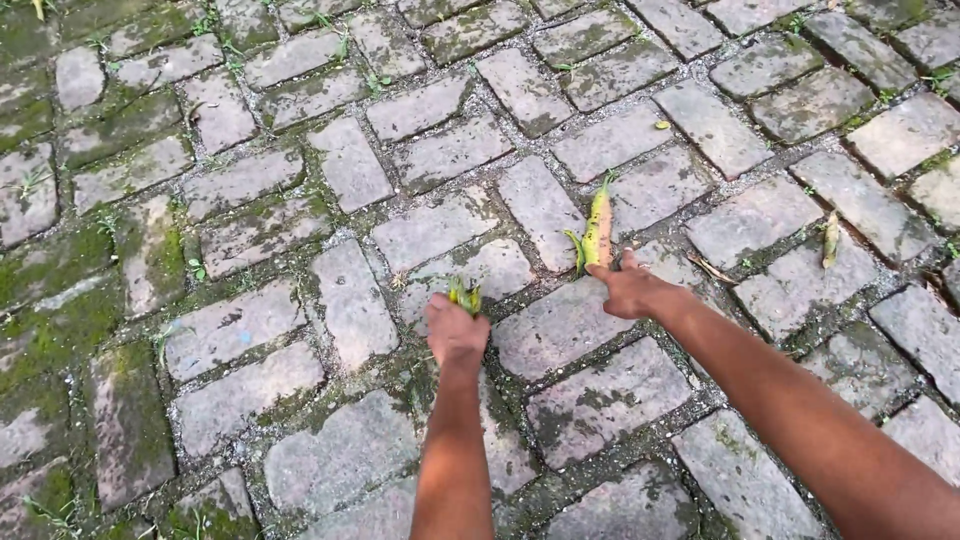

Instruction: Picking up and bundling dried leaves from a brick-paved area.

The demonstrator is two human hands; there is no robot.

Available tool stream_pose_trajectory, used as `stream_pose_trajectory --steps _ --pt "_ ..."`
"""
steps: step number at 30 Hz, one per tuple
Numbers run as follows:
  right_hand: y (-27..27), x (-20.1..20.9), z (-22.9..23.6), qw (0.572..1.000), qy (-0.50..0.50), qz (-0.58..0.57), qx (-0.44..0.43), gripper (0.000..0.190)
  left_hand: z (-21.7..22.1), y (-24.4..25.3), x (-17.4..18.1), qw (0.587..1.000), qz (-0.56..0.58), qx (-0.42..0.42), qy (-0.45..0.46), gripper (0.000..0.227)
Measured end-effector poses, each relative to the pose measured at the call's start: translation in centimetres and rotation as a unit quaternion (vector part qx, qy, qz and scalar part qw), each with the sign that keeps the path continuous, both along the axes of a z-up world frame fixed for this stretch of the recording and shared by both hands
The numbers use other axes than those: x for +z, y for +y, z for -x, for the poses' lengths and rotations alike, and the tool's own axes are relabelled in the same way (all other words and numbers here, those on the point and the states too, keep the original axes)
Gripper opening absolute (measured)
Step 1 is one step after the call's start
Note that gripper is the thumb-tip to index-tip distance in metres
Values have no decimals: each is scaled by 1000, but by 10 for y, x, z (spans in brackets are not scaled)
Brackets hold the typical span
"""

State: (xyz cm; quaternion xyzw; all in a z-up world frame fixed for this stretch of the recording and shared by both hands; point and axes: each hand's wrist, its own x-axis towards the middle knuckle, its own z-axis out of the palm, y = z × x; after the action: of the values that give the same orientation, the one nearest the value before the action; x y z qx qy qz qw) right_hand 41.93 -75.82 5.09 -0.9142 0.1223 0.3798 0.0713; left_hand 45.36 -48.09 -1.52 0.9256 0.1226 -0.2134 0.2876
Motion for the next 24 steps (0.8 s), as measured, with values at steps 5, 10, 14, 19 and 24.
stream_pose_trajectory --steps 5,10,14,19,24 --pt "2 -42 -9 999 1 -30 -36 87 -16 -32 8 976 188 83 69 39" --pt "10 -70 -17 996 -34 -34 -75 76 -26 -47 4 954 268 106 87 32" --pt "-11 -114 -15 980 -81 -49 -174 100 -23 -52 11 942 296 98 121 31" --pt "-7 -77 10 963 -196 -30 -184 99 -30 -72 1 912 374 107 129 29" --pt "8 -20 44 891 -400 -203 69 28 -18 -112 42 862 428 150 226 29"
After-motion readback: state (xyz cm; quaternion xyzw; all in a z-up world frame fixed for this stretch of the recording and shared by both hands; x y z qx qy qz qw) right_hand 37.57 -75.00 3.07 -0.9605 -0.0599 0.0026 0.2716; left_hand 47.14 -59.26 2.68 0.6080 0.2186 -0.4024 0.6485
